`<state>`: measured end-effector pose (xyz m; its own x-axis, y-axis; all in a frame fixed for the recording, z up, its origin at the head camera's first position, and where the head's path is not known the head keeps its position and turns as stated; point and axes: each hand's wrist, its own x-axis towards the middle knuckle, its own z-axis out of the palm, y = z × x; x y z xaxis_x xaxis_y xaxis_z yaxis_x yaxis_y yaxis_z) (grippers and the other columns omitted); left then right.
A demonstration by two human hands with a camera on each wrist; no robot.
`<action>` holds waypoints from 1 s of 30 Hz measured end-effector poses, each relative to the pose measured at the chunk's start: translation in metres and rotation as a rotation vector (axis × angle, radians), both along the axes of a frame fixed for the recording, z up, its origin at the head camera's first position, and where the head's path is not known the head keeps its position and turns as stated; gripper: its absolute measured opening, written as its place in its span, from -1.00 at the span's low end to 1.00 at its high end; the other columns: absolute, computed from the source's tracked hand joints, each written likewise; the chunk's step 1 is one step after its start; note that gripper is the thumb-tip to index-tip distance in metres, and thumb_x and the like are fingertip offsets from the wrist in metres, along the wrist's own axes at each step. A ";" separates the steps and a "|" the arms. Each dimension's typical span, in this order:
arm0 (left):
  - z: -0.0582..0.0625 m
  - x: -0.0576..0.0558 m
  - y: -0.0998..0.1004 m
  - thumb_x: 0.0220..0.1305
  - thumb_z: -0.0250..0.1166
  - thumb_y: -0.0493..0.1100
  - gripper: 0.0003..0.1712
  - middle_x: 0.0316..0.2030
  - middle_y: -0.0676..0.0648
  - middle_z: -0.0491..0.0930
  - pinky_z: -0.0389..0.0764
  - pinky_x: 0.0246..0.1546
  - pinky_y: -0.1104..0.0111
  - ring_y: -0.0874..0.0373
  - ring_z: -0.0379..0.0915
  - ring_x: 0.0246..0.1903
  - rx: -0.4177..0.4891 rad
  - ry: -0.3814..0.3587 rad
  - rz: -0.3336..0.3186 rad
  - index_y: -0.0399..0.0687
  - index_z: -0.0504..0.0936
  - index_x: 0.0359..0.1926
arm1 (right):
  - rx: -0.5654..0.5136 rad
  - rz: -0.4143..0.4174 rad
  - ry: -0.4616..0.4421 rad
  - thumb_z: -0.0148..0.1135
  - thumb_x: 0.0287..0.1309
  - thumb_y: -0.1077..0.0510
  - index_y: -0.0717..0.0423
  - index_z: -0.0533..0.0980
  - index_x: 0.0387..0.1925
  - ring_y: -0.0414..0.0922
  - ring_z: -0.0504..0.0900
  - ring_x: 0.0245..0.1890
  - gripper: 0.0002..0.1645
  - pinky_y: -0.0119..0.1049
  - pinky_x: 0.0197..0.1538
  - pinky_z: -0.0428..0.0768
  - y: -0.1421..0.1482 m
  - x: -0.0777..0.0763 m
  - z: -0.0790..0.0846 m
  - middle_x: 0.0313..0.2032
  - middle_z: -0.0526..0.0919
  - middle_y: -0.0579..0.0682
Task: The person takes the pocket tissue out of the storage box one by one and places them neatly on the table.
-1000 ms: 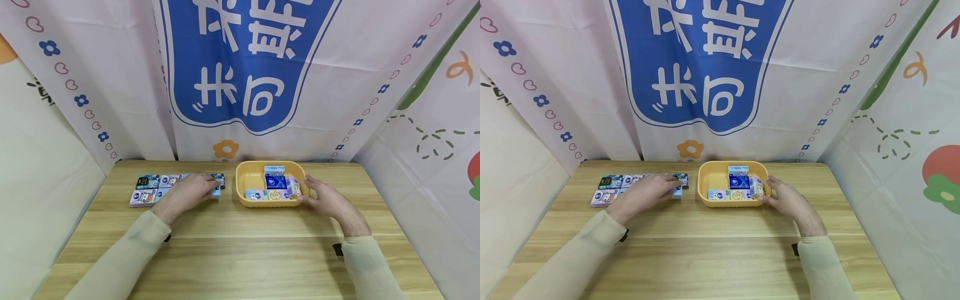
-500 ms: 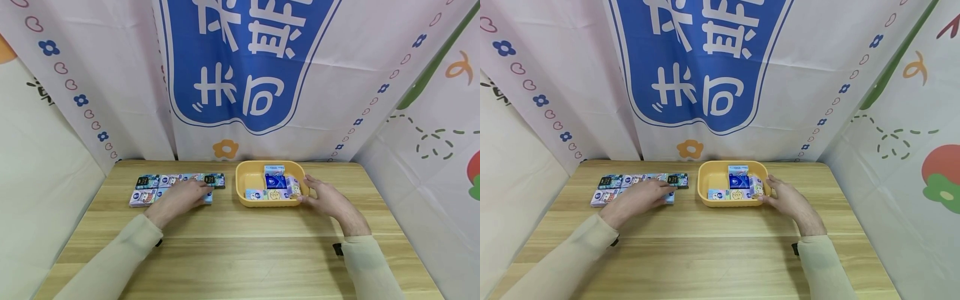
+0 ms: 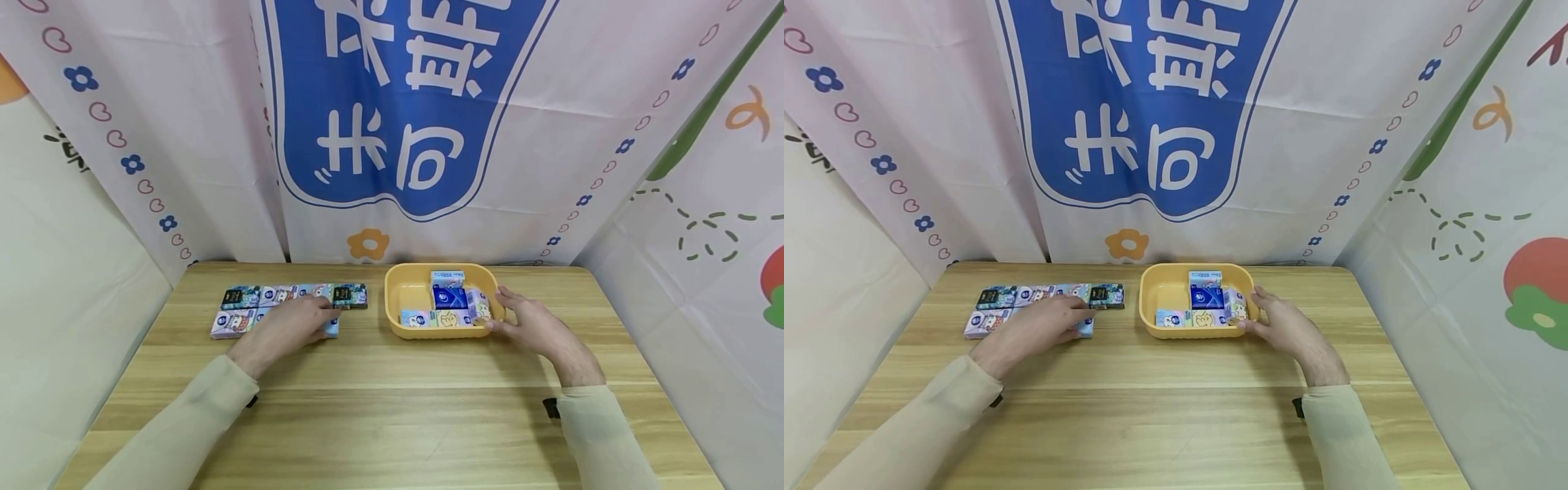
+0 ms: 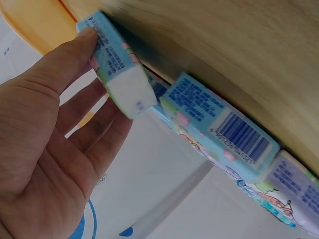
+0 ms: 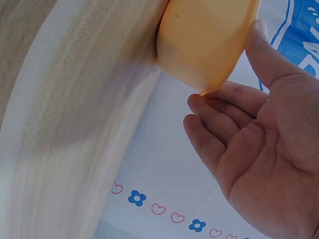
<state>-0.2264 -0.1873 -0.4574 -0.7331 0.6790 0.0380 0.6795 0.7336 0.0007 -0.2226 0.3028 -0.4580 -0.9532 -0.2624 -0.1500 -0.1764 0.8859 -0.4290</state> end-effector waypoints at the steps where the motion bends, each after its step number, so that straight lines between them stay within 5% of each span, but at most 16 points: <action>1: -0.001 0.000 -0.001 0.41 0.71 -0.15 -0.50 0.19 -0.19 0.90 0.94 0.28 0.02 -0.11 0.87 0.17 0.004 0.006 -0.001 -0.11 0.87 0.31 | 0.000 0.000 0.000 0.44 0.68 -0.19 0.30 0.32 0.77 0.51 0.21 0.82 -0.01 0.51 0.83 0.25 0.000 0.000 0.000 0.86 0.16 0.33; 30: -0.006 -0.004 -0.014 0.40 0.71 -0.24 -0.55 0.14 -0.22 0.88 0.95 0.23 -0.02 -0.12 0.88 0.09 0.032 0.020 0.044 -0.15 0.86 0.26 | 0.002 0.005 0.000 0.43 0.69 -0.18 0.32 0.33 0.77 0.52 0.21 0.82 -0.02 0.51 0.83 0.25 0.000 0.000 0.000 0.86 0.16 0.34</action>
<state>-0.2304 -0.2009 -0.4634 -0.7613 0.6442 0.0737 0.6465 0.7628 0.0115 -0.2231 0.3025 -0.4584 -0.9519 -0.2665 -0.1509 -0.1804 0.8860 -0.4271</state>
